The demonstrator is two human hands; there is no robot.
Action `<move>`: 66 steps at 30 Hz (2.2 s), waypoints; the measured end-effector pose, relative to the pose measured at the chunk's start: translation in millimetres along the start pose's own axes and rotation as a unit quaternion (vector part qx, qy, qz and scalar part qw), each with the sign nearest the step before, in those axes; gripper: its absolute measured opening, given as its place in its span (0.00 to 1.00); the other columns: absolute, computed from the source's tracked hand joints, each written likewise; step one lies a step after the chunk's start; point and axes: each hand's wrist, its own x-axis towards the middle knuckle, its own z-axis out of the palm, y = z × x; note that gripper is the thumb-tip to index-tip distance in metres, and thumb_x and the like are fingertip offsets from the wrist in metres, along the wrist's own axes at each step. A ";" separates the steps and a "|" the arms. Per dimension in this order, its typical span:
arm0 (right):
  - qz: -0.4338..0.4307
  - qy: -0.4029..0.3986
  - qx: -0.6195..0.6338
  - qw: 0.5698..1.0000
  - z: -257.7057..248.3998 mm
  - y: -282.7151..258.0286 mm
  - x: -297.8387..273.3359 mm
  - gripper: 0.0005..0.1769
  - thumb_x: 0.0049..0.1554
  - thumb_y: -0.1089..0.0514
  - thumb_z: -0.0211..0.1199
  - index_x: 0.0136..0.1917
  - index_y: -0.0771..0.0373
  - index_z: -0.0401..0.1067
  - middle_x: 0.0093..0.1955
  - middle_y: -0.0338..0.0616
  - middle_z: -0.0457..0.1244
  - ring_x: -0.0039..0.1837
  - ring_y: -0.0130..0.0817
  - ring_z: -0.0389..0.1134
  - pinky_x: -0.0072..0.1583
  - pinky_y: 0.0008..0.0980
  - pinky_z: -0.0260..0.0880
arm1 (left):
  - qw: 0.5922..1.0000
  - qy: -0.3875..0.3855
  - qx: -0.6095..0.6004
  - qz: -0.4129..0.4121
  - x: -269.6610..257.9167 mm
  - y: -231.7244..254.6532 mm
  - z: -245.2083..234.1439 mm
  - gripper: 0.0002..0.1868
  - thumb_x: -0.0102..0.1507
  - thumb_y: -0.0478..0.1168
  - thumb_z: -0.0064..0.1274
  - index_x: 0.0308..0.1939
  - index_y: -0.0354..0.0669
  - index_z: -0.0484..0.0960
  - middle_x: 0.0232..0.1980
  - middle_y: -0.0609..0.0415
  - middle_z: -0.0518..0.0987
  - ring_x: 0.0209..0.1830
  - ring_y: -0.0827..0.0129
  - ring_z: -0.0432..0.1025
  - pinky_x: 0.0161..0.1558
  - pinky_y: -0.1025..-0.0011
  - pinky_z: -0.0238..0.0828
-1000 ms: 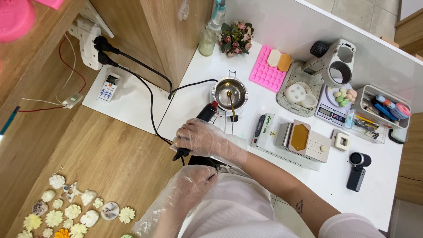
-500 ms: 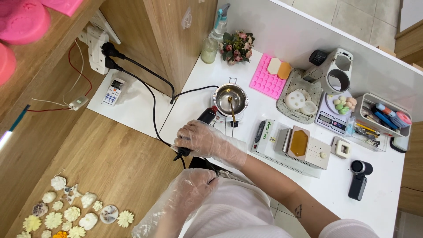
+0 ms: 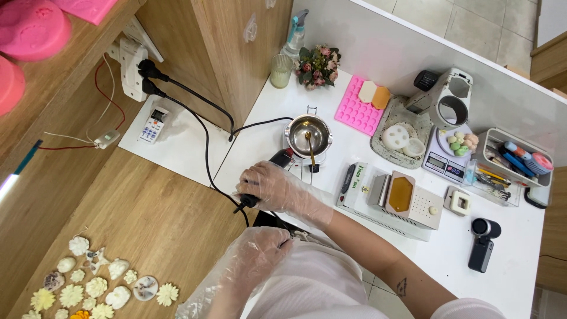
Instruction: Heating wax with a heat gun and preparing wax shapes for candle assembly.
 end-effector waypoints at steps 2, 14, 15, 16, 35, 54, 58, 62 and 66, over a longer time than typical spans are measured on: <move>-0.004 0.004 -0.003 1.000 2.4 -0.4 1.8 0.16 0.53 0.54 0.73 0.51 0.55 0.70 0.50 0.39 0.63 0.52 0.39 0.68 0.57 0.42 0.68 | 0.999 -0.024 -0.012 -0.041 -2.4 4.4 -2.7 0.14 0.62 0.49 0.57 0.33 0.42 0.82 0.35 0.47 0.81 0.37 0.52 0.76 0.41 0.54 0.71; -0.012 0.034 -0.016 0.999 -5.7 -8.0 -4.6 0.14 0.57 0.52 0.73 0.49 0.55 0.69 0.48 0.38 0.63 0.49 0.38 0.68 0.55 0.40 0.68 | 0.993 -0.086 0.017 -0.074 2.0 11.4 -12.6 0.16 0.64 0.51 0.53 0.34 0.42 0.81 0.35 0.48 0.81 0.35 0.54 0.77 0.42 0.56 0.71; -0.009 0.023 -0.010 1.000 -8.9 -9.8 -6.8 0.14 0.57 0.52 0.73 0.49 0.55 0.69 0.48 0.38 0.63 0.49 0.38 0.68 0.54 0.40 0.68 | 0.995 -0.080 0.003 -0.064 2.7 10.5 -12.1 0.14 0.63 0.50 0.54 0.36 0.43 0.81 0.36 0.48 0.81 0.37 0.53 0.76 0.41 0.55 0.72; -0.006 0.012 -0.003 1.000 -11.9 -11.6 -9.1 0.14 0.56 0.52 0.72 0.49 0.54 0.69 0.48 0.38 0.63 0.49 0.38 0.68 0.54 0.40 0.68 | 0.996 -0.073 -0.011 -0.053 3.4 9.5 -11.4 0.13 0.62 0.49 0.55 0.38 0.44 0.81 0.38 0.48 0.81 0.38 0.52 0.76 0.41 0.55 0.72; -0.009 -0.031 0.011 0.999 -25.0 -23.6 -24.4 0.15 0.55 0.52 0.72 0.51 0.54 0.71 0.51 0.39 0.64 0.55 0.38 0.69 0.61 0.41 0.67 | 0.997 -0.044 0.059 0.034 5.5 -13.6 17.8 0.13 0.64 0.50 0.54 0.41 0.46 0.84 0.41 0.50 0.83 0.43 0.56 0.78 0.48 0.57 0.74; -0.010 -0.001 -0.019 1.000 -30.2 -23.7 -31.1 0.15 0.55 0.53 0.74 0.52 0.55 0.71 0.51 0.39 0.63 0.55 0.39 0.68 0.61 0.42 0.67 | 0.999 -0.004 -0.013 0.048 1.5 -11.7 20.5 0.11 0.62 0.47 0.57 0.38 0.43 0.83 0.38 0.50 0.83 0.38 0.56 0.77 0.44 0.58 0.73; -0.004 0.024 -0.030 0.999 -48.6 -28.8 -38.7 0.15 0.54 0.55 0.74 0.50 0.56 0.70 0.51 0.40 0.63 0.54 0.41 0.67 0.59 0.42 0.67 | 0.999 -0.033 0.006 0.031 6.8 -23.2 39.0 0.13 0.64 0.50 0.55 0.38 0.44 0.82 0.37 0.48 0.82 0.38 0.54 0.76 0.44 0.55 0.72; 0.017 0.001 -0.026 1.000 -62.3 -26.9 -55.3 0.16 0.53 0.56 0.74 0.51 0.57 0.71 0.52 0.40 0.63 0.55 0.40 0.68 0.59 0.42 0.68 | 0.998 -0.022 0.030 0.045 5.4 -6.1 26.6 0.15 0.63 0.52 0.56 0.35 0.44 0.82 0.36 0.49 0.83 0.39 0.52 0.77 0.43 0.53 0.72; 0.017 0.000 -0.066 0.998 -73.8 -21.8 -65.3 0.16 0.54 0.54 0.75 0.50 0.56 0.70 0.49 0.39 0.63 0.52 0.40 0.67 0.57 0.42 0.68 | 0.999 -0.012 0.006 0.035 2.6 -0.5 24.0 0.13 0.61 0.52 0.57 0.39 0.48 0.84 0.37 0.50 0.83 0.38 0.51 0.77 0.41 0.52 0.72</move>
